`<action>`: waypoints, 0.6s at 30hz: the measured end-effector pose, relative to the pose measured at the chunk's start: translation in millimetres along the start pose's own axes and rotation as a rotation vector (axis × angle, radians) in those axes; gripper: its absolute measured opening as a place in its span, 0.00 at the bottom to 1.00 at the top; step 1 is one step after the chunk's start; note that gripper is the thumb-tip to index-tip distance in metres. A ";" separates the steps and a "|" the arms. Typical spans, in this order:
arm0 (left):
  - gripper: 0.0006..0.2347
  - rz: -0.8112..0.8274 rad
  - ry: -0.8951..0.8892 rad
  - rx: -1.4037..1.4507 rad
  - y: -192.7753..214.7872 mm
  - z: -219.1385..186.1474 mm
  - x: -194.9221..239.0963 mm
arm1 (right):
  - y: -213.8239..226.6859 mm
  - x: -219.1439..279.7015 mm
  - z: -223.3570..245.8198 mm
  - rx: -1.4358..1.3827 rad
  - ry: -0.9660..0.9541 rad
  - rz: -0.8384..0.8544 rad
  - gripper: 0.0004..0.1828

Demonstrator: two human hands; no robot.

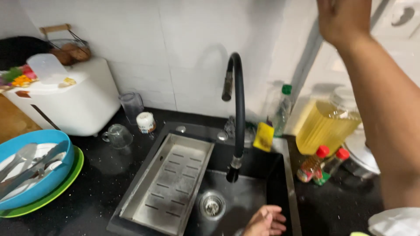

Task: Cleaning and wiping down various spice jars, containers, and kitchen surfaces with a cloth.

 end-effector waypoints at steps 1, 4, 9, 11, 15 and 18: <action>0.26 -0.003 0.015 0.007 -7.2 -1.7 6.3 | 5.2 24.7 8.0 0.005 -0.010 0.013 0.14; 0.26 0.002 -0.042 0.039 -33.3 -20.1 17.7 | 38.8 104.2 54.7 0.183 0.329 -0.179 0.08; 0.26 -0.132 -0.089 -0.062 -75.9 -58.4 37.4 | 1.5 232.7 39.2 0.322 0.222 0.780 0.14; 0.26 -0.132 -0.100 -0.040 -82.9 -63.7 41.2 | -6.5 268.0 7.0 0.272 0.229 0.725 0.17; 0.26 -0.085 -0.138 0.006 -75.9 -60.5 37.1 | -37.1 352.2 -58.4 0.242 -0.043 1.114 0.35; 0.27 -0.117 -0.128 -0.003 -76.9 -60.9 39.0 | -36.0 386.5 -74.9 0.165 -0.122 1.177 0.24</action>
Point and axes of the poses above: each hand's wrist, its own x-axis away from the middle knuckle, its own y-axis out of the back of the hand, z = x × y, the point moved 9 cm from there along -x, towards the middle knuckle, and after that the axes turned 15 degrees about x, right-handed, at the moved point
